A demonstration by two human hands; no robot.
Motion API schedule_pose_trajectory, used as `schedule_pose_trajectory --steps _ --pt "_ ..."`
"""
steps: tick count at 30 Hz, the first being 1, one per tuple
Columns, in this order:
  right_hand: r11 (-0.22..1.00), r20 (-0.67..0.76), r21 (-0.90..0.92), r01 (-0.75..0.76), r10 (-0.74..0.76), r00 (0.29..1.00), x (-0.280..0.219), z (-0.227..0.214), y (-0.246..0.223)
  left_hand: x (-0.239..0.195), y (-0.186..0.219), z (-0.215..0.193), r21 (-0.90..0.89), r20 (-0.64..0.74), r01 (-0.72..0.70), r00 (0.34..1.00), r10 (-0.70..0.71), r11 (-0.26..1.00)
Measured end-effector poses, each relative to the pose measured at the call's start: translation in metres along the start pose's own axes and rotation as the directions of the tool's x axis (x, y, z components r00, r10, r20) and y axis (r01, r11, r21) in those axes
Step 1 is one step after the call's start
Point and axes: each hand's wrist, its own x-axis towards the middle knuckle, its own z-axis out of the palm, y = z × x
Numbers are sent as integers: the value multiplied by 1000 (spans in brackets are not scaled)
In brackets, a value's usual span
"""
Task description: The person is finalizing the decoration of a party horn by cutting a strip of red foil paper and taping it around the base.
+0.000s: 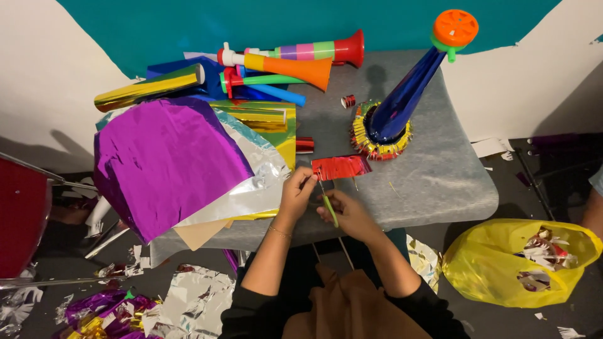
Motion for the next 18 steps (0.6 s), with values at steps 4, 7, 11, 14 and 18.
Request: schedule_pose_trajectory --steps 4,7,11,14,18 --pt "1000 -36 0 -7 7 999 5 -1 22 -1 -6 1 -6 16 -9 1000 9 1000" --pt "1000 -75 -7 -6 5 997 5 3 16 -2 -6 1 0 24 18 1000 -18 1000" --pt "1000 -53 -20 2 -3 999 6 1 18 -1 -1 1 -22 47 39 998 -37 999" --pt "1000 -61 -23 -5 4 998 5 3 16 -1 -2 2 -31 56 43 998 -41 999" --pt "1000 -91 6 -19 20 996 6 4 17 -1 11 1 -50 68 47 997 -43 998"
